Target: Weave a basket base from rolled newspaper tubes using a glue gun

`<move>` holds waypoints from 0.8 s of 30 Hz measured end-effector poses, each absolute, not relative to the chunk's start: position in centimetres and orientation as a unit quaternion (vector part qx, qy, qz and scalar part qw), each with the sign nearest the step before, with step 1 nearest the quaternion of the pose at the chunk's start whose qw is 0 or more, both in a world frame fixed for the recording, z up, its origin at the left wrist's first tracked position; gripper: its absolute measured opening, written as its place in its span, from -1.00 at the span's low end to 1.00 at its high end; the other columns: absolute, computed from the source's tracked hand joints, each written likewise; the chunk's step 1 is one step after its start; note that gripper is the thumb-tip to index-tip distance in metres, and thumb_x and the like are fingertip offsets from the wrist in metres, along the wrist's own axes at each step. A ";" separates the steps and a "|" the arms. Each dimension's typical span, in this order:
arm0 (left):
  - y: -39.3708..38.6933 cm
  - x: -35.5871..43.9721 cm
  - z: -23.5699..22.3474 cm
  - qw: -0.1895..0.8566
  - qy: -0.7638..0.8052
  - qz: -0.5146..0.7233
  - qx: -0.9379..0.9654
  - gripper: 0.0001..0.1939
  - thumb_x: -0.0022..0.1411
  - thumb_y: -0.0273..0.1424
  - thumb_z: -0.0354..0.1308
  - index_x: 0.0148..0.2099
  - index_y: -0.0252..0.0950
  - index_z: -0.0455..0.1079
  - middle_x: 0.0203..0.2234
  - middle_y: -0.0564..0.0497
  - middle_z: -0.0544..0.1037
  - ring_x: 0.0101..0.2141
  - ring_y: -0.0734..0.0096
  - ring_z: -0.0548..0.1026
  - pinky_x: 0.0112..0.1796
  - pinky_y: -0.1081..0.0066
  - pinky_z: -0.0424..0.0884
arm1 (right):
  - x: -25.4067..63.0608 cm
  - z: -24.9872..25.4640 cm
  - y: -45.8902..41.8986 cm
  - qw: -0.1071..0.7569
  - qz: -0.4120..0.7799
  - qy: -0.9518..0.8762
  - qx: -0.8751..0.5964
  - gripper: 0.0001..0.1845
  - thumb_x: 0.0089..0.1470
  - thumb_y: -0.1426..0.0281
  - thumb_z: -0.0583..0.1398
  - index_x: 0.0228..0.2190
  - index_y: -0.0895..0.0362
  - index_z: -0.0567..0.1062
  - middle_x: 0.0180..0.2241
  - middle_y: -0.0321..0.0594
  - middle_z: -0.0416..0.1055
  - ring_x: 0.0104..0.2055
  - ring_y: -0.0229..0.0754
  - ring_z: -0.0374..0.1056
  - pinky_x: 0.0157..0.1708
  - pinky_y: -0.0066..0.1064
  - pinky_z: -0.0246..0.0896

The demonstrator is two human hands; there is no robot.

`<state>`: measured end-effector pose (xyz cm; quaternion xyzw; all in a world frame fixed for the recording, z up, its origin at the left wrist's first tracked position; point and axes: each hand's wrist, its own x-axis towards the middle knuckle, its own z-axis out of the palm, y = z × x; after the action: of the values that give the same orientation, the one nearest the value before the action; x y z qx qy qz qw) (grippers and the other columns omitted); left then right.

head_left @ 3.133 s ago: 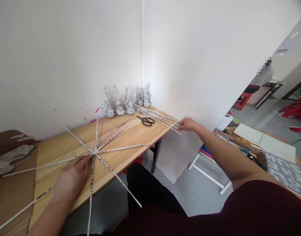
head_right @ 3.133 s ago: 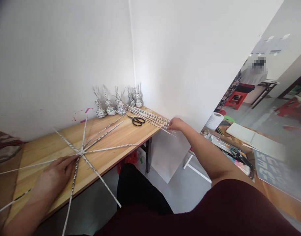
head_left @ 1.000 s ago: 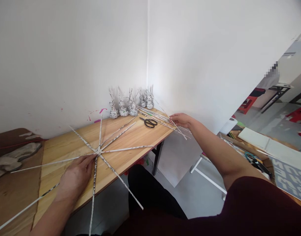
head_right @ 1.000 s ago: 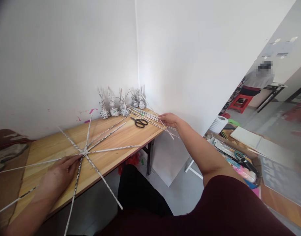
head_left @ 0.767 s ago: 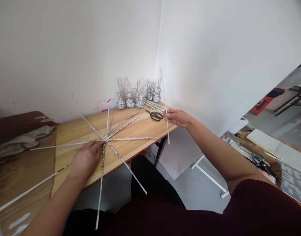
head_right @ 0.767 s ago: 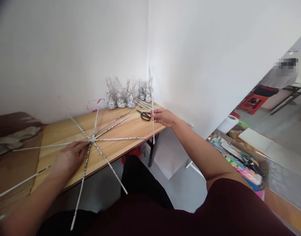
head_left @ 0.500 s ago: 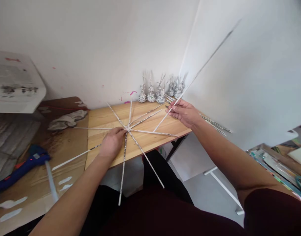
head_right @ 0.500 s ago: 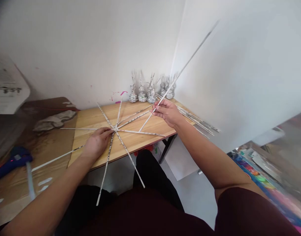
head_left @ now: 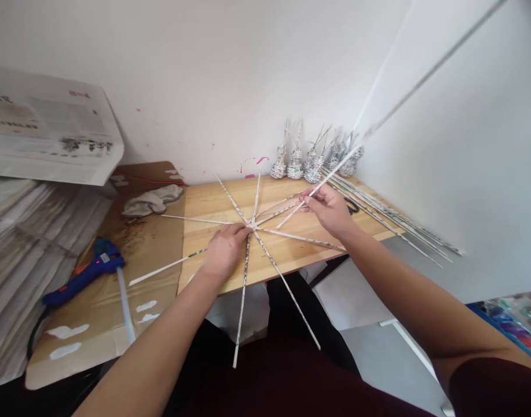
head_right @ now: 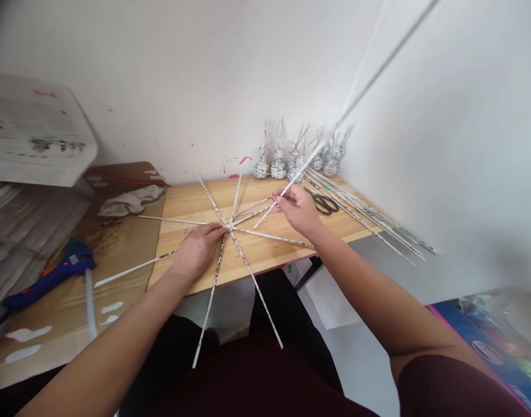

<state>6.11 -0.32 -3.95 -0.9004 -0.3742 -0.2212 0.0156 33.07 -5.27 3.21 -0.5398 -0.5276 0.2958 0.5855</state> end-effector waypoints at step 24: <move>-0.1 6.3 -4.0 -0.026 -0.350 -0.243 -0.905 -0.66 0.35 -0.54 -0.03 0.07 -0.32 0.46 0.04 -0.16 0.48 0.01 0.16 0.45 0.07 0.18 0.40 | 29.0 0.9 -0.2 0.597 0.387 -0.420 -0.563 -0.88 0.13 0.45 0.20 -0.41 0.12 0.34 -0.57 -0.35 0.42 -0.58 -0.34 0.33 -0.64 -0.55 0.07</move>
<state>6.27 -0.10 -3.96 -0.9046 -0.3496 -0.2426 -0.0257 28.95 -0.21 0.91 -0.5630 -0.4202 0.3867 0.5974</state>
